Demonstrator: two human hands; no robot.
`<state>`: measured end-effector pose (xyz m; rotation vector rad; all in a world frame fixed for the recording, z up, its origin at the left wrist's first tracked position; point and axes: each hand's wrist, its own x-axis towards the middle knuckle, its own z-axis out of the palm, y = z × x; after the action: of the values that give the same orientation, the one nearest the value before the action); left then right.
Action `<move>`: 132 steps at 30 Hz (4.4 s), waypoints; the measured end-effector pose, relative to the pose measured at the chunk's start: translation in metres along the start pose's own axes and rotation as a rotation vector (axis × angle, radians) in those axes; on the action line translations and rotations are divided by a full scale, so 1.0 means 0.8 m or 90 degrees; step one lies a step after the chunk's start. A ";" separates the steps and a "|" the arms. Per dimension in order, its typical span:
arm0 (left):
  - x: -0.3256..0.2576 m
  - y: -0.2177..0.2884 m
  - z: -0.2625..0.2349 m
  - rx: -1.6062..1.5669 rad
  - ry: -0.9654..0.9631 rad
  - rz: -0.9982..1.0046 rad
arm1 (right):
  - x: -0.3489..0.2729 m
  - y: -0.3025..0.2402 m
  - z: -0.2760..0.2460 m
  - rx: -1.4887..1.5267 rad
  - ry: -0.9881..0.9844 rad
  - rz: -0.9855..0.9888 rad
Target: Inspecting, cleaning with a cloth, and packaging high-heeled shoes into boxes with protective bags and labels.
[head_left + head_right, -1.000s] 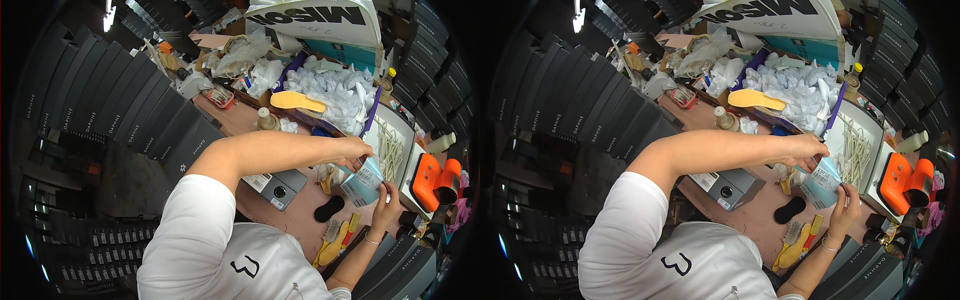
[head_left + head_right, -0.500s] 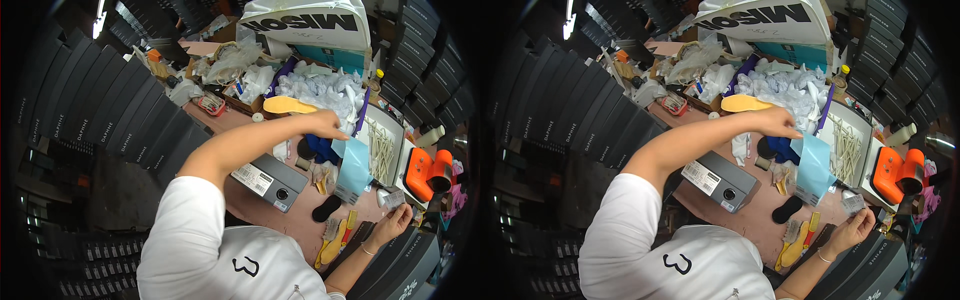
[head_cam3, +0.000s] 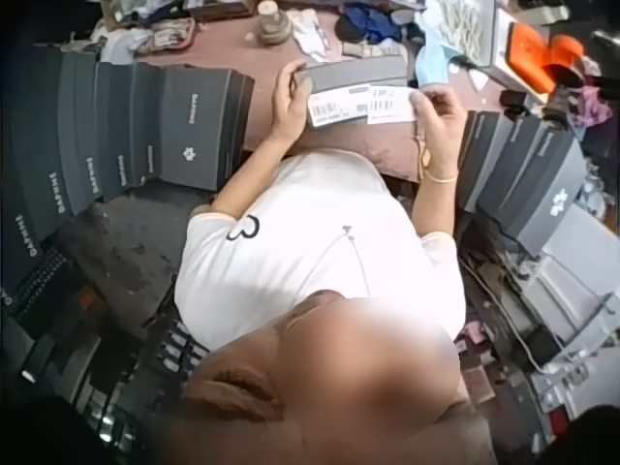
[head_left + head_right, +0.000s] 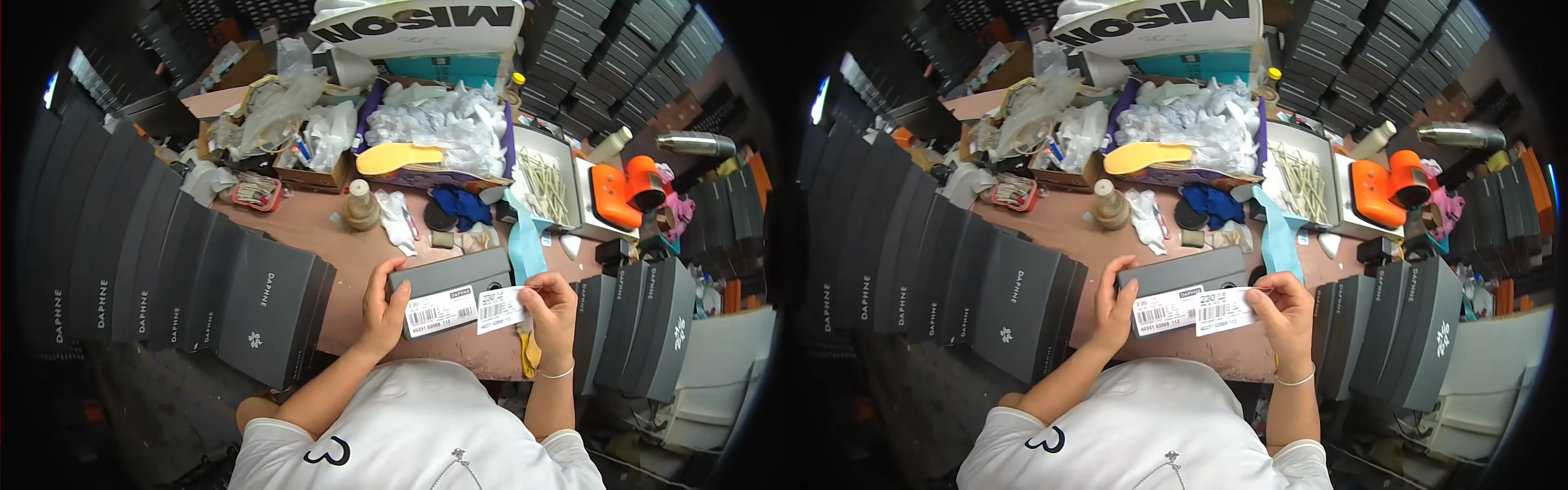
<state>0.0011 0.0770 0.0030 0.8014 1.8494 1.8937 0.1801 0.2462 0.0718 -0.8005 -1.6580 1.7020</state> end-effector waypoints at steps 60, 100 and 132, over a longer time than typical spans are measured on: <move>-0.002 0.003 -0.098 0.165 -0.426 0.014 | -0.010 -0.003 0.076 -0.367 -0.163 0.033; -0.012 -0.002 -0.082 0.170 -0.333 0.043 | -0.005 0.000 0.112 -0.427 -0.205 0.065; -0.026 0.001 -0.069 0.118 -0.280 0.042 | 0.046 0.027 -0.011 -0.946 -0.213 -0.218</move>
<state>-0.0174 0.0208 0.0027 1.2399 1.7446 1.4436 0.1637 0.2799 0.0504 -0.7124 -3.0100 0.1087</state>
